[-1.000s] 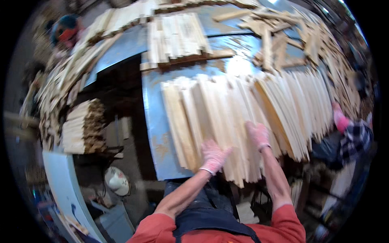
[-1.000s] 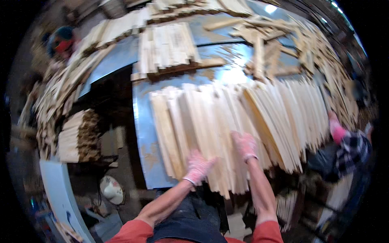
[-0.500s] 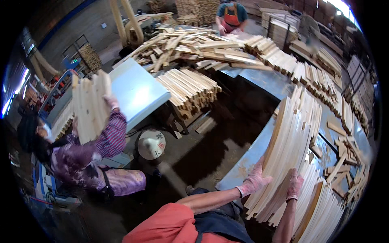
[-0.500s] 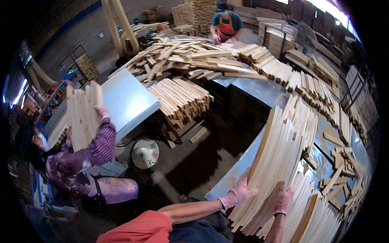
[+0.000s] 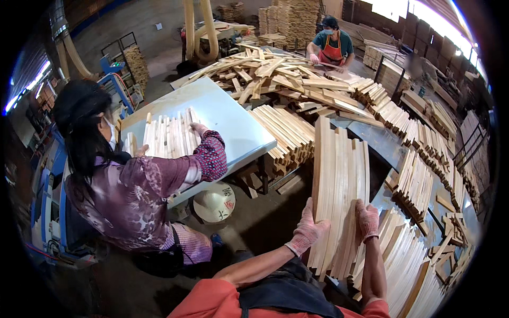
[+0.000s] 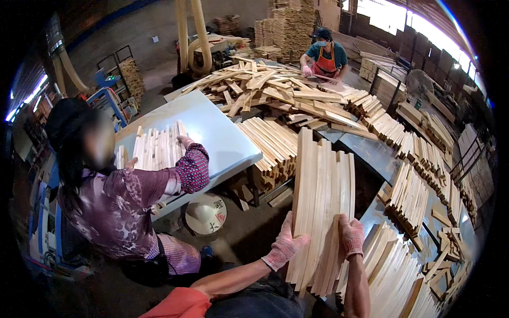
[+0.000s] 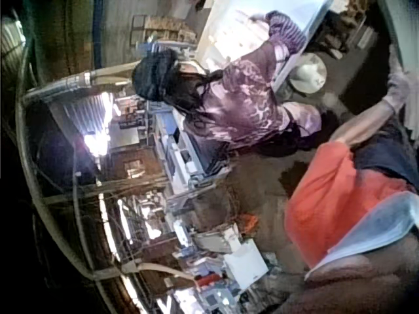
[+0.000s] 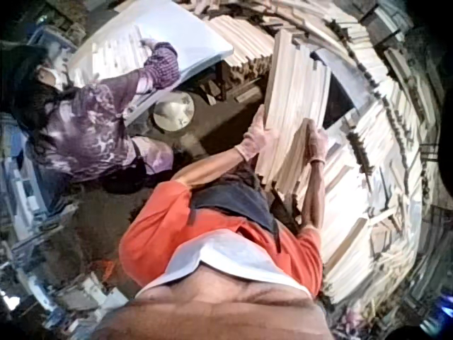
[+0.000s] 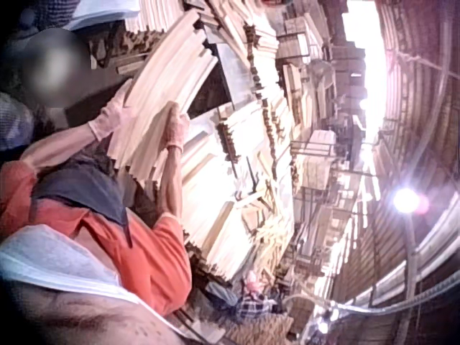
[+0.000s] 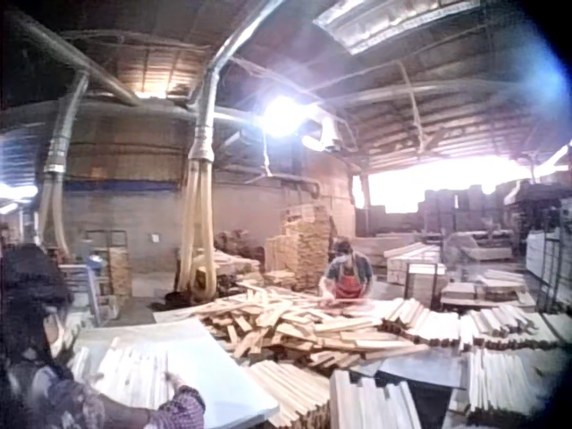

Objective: The person repeatedly picks up stacks of light-colored wooden planks from a metal table and places them onto a conveyor belt. They also pick up individual planks from a pile and add them to the stacks on the table. The task involves continuous handling and stacking of the wood pieces.

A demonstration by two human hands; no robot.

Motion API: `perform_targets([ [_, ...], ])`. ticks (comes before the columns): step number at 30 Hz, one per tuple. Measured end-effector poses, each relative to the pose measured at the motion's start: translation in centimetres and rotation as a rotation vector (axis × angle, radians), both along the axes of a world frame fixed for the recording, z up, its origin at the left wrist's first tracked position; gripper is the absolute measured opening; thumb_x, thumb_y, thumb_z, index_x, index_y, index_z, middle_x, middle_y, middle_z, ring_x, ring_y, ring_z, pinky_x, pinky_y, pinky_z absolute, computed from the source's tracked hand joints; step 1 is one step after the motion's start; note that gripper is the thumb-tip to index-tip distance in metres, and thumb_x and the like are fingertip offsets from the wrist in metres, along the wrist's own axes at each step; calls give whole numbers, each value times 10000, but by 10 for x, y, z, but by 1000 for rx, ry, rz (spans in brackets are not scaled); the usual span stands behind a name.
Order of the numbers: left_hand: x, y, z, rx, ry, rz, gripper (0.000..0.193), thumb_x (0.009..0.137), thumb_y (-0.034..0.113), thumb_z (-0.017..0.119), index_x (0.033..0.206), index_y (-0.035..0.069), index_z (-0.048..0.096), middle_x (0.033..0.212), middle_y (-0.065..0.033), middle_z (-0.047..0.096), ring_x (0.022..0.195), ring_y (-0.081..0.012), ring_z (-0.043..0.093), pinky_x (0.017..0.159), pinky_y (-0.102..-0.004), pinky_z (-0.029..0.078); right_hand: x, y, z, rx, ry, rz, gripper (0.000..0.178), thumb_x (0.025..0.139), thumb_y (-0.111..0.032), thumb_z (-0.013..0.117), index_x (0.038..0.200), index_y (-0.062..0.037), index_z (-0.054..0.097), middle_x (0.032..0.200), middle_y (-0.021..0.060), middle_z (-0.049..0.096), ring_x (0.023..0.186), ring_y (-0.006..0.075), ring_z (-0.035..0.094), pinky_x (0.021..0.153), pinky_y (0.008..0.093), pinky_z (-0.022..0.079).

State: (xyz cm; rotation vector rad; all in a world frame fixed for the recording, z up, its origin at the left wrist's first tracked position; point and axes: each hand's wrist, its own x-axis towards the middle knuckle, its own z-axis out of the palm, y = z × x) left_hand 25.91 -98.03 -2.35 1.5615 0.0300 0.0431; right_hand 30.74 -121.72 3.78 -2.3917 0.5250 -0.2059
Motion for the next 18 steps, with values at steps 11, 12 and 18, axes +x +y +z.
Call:
perform_targets([
  [11, 78, 90, -1, -307, 47, 197, 1138, 817, 199, 814, 1687, 2, 108, 1460, -191, 532, 1234, -253, 610, 1057, -368, 515, 131, 118, 10, 147, 63, 298, 611, 905, -559, 736, 786, 39, 694, 731, 188, 684, 714, 267, 653, 722, 439, 531],
  [12, 89, 98, -4, -323, 29, 227, 1127, 816, 187, 813, 1683, 5, 117, 1454, -186, 534, 1231, -252, 610, 1049, -369, 519, 150, 128, 4, 150, 70, 326, 610, 906, -560, 736, 786, 37, 696, 730, 192, 681, 717, 266, 654, 724, 441, 531],
  [18, 173, 140, -2, -336, -71, 390, 964, 807, 57, 791, 1616, 34, 267, 1394, -140, 566, 1199, -225, 618, 993, -365, 557, 262, 184, -9, 12, 102, 535, 640, 916, -592, 694, 860, 44, 737, 812, 250, 725, 833, 368, 724, 807, 464, 545],
])
